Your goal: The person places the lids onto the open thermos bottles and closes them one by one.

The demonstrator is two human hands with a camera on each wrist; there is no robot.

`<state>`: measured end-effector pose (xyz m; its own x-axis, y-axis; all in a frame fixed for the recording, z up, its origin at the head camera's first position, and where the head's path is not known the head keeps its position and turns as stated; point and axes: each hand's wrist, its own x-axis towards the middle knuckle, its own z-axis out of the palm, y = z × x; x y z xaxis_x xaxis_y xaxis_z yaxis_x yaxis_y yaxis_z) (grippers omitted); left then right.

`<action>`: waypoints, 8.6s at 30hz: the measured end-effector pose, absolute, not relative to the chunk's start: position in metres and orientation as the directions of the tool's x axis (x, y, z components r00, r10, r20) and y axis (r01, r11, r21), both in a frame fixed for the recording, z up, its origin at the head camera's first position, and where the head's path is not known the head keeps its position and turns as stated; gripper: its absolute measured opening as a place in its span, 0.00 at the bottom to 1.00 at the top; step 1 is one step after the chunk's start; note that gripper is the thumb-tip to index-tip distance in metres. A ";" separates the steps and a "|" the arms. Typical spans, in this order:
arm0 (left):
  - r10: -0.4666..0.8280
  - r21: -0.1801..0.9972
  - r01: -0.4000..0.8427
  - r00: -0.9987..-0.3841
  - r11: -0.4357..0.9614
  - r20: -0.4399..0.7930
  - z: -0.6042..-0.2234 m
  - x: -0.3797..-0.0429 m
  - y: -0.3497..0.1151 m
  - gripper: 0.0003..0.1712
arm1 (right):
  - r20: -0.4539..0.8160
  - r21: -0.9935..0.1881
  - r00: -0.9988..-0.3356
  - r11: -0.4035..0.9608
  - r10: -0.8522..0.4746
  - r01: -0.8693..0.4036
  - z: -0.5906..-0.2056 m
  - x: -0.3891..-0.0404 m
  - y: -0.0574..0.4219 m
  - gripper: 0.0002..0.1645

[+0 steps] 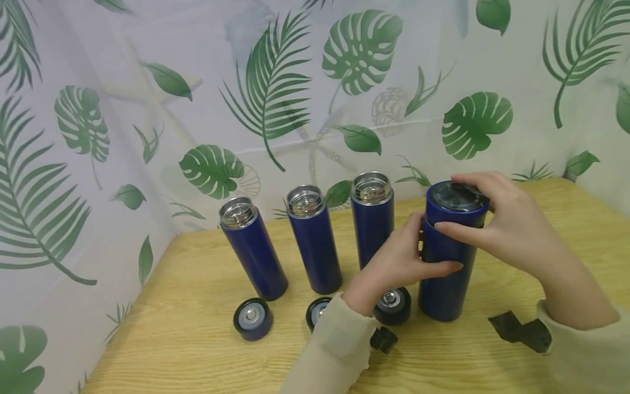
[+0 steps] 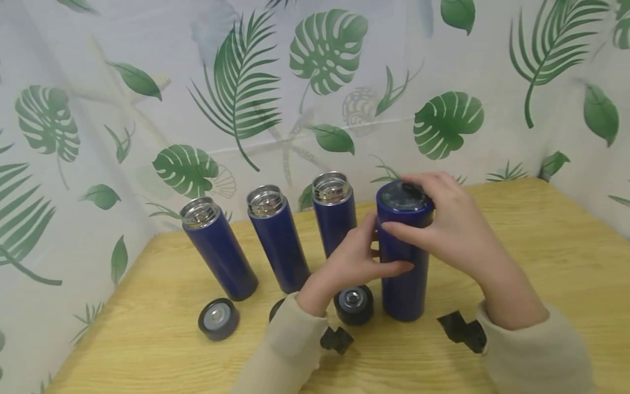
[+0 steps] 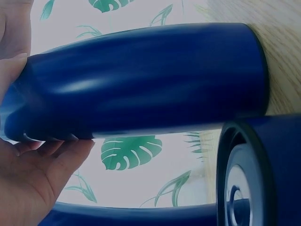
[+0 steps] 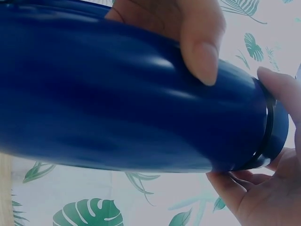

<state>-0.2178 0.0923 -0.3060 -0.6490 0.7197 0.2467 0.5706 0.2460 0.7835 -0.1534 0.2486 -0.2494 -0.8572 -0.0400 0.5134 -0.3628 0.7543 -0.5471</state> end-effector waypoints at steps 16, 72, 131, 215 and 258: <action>0.718 0.783 0.564 -0.657 0.264 0.231 -0.306 -0.217 0.092 0.39 | 0.487 -0.520 -0.868 0.766 -0.097 -0.377 -0.252 -0.154 0.254 0.44; 0.720 0.777 0.574 -0.651 0.260 0.240 -0.307 -0.218 0.094 0.41 | 0.299 -0.678 -0.941 0.658 -0.161 -0.328 -0.252 -0.160 0.271 0.52; 0.718 0.761 0.592 -0.648 0.264 0.255 -0.309 -0.219 0.094 0.41 | 0.352 -0.656 -0.917 0.650 -0.185 -0.383 -0.252 -0.158 0.269 0.53; 0.659 0.918 0.371 -0.727 0.141 0.192 -0.305 -0.215 0.092 0.34 | 0.335 -0.642 -0.931 0.688 -0.143 -0.337 -0.252 -0.161 0.267 0.49; 0.662 0.924 0.355 -0.729 0.143 0.177 -0.304 -0.214 0.092 0.34 | 0.387 -0.626 -0.916 0.698 -0.110 -0.348 -0.250 -0.159 0.265 0.51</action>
